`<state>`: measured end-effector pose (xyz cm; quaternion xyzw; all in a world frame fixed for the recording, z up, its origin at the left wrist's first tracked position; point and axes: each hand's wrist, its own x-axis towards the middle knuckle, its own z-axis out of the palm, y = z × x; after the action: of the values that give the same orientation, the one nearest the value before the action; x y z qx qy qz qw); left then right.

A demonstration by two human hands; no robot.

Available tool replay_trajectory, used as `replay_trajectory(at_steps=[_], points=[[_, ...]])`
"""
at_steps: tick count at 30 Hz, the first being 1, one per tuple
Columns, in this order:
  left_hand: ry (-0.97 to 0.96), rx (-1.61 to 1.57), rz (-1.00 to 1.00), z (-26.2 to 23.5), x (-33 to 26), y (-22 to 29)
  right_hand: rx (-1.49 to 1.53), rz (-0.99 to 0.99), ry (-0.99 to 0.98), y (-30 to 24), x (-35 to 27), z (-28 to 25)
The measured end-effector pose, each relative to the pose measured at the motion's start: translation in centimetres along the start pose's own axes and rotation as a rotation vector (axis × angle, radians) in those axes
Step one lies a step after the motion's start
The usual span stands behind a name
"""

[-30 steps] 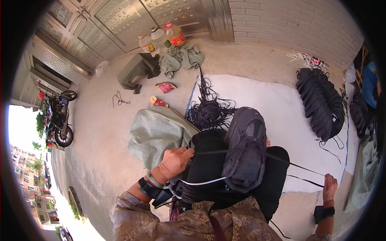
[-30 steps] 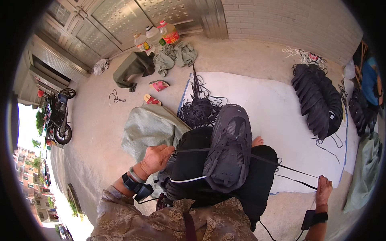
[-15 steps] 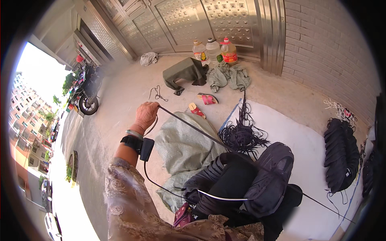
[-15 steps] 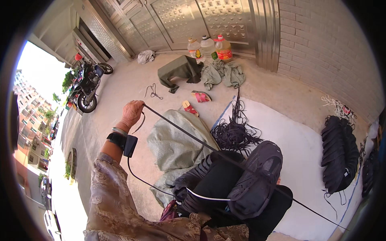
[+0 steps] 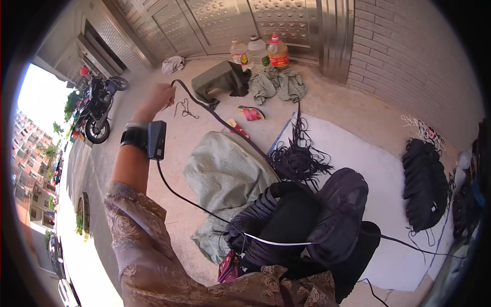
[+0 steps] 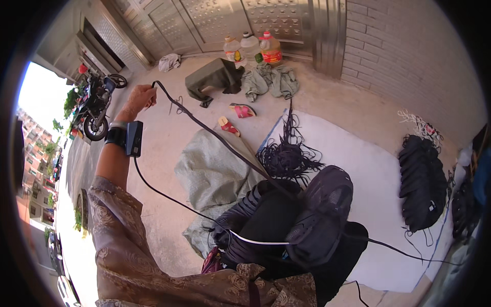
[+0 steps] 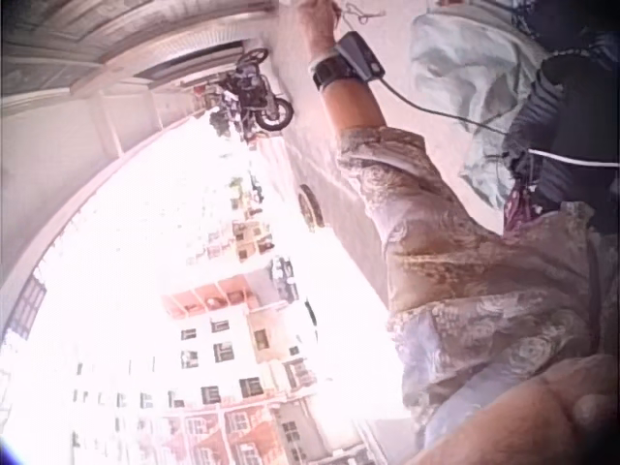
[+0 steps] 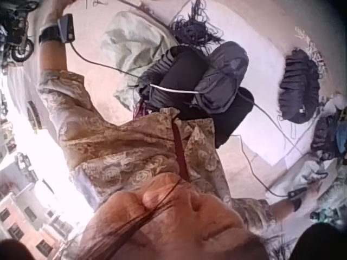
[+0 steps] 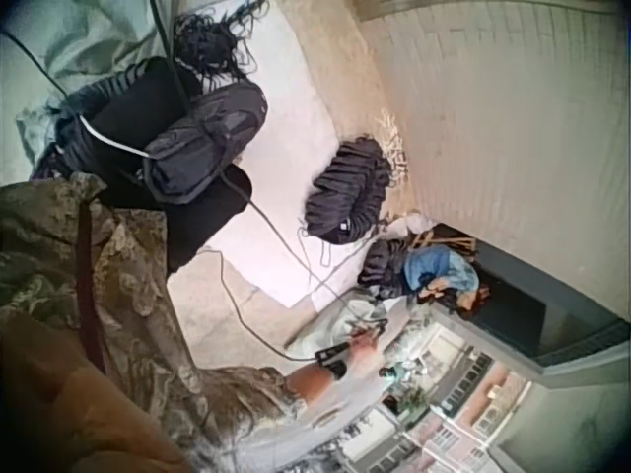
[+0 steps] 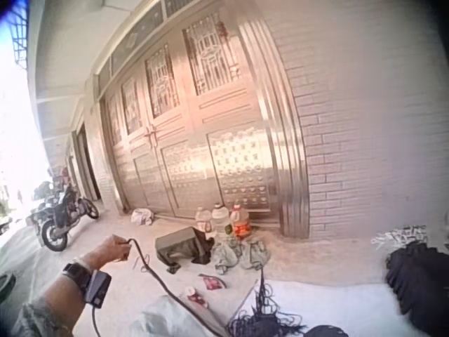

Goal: Lacing a black sneaker while sitting in a shoe assembly area.

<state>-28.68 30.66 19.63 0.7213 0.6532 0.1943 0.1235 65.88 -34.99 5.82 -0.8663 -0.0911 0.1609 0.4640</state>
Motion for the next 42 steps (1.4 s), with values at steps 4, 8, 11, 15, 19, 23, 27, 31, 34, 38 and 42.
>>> replay_trajectory(at_steps=[4, 8, 11, 15, 19, 23, 27, 31, 34, 38, 42], points=[[-0.830, -0.009, -0.128, 11.0, -8.4, 4.7, 0.166, 0.160, -0.418, -5.9, -21.1, 21.5], [-1.291, -0.522, 0.003, 19.7, -16.7, 11.1, 0.566, 0.422, -0.974, -8.1, -29.8, 32.1], [-1.387, -0.884, 0.083, 23.4, -21.3, 16.9, 0.661, 0.448, -1.119, -8.8, -31.2, 34.9], [-1.123, -0.664, 0.761, 25.1, -24.6, 24.2, 0.638, 0.399, -1.108, -8.7, -31.1, 37.7], [-0.530, -0.187, 1.388, 26.9, -25.5, 27.5, 0.697, 0.328, -0.984, -8.7, -29.9, 40.4], [-0.482, -0.174, 1.323, 29.0, -23.8, 27.3, 0.824, 0.278, -0.885, -8.9, -29.0, 41.6], [-0.487, -0.301, 1.303, 28.3, -24.4, 27.0, 0.842, 0.141, -0.822, -9.2, -29.8, 40.9], [-0.595, -0.220, 1.390, 27.2, -25.5, 27.6, 0.809, 0.087, -0.821, -8.9, -31.0, 39.7], [-0.482, -0.187, 1.373, 28.0, -25.0, 27.7, 0.834, 0.075, -0.851, -7.5, -31.2, 40.5], [-0.518, -0.332, 1.226, 29.4, -23.8, 27.6, 0.835, -0.023, -0.765, -7.4, -31.3, 41.7], [-0.509, -0.512, 1.107, 30.1, -23.9, 27.8, 0.879, -0.129, -0.616, -7.5, -31.7, 43.2]])
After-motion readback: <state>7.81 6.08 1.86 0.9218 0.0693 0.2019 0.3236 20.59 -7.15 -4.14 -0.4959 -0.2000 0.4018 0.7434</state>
